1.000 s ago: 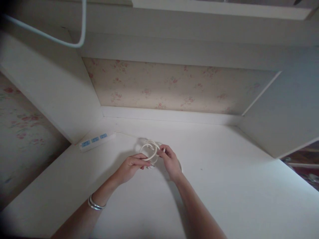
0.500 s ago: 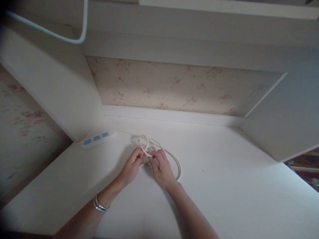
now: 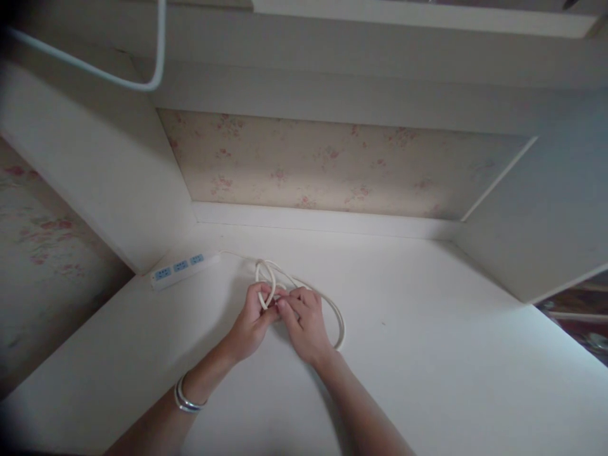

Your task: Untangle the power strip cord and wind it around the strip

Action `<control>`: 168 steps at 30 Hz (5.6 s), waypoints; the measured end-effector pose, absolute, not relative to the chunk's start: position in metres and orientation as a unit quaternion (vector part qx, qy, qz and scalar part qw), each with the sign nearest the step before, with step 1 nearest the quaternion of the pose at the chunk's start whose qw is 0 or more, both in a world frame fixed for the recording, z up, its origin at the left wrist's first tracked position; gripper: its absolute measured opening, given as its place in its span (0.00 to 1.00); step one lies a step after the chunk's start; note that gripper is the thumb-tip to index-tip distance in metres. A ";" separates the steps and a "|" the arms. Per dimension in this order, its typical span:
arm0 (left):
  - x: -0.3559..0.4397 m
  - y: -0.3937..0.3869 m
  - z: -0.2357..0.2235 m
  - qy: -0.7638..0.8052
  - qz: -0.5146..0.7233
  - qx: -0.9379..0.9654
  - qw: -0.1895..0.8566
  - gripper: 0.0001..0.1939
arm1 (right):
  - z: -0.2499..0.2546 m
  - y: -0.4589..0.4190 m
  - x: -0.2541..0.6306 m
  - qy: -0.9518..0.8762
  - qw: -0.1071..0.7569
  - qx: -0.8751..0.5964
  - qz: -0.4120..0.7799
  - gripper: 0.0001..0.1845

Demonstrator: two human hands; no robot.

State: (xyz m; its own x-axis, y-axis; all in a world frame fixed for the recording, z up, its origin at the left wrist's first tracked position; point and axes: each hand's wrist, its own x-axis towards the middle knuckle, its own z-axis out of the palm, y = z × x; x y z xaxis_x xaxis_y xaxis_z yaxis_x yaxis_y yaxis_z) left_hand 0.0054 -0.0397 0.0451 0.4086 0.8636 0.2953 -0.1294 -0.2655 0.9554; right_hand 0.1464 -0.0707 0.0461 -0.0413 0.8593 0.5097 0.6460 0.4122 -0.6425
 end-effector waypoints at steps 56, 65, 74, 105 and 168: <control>-0.019 0.003 0.030 0.408 0.490 0.380 0.670 0.14 | 0.054 -0.052 0.199 -0.408 0.664 -0.502 0.375 0.18; -0.018 0.000 0.041 0.375 0.466 0.348 0.722 0.13 | 0.050 -0.046 0.194 -0.343 0.742 -0.454 0.355 0.16; -0.016 -0.003 0.043 0.339 0.542 0.370 0.674 0.05 | 0.047 -0.047 0.192 -0.325 0.743 -0.407 0.421 0.11; -0.010 -0.009 0.028 0.439 0.392 0.593 0.549 0.15 | 0.064 -0.044 0.237 -0.097 0.879 -0.215 0.414 0.19; -0.027 0.007 0.028 0.430 0.570 0.606 0.350 0.06 | 0.022 -0.045 0.213 -0.680 0.338 -0.643 -0.098 0.21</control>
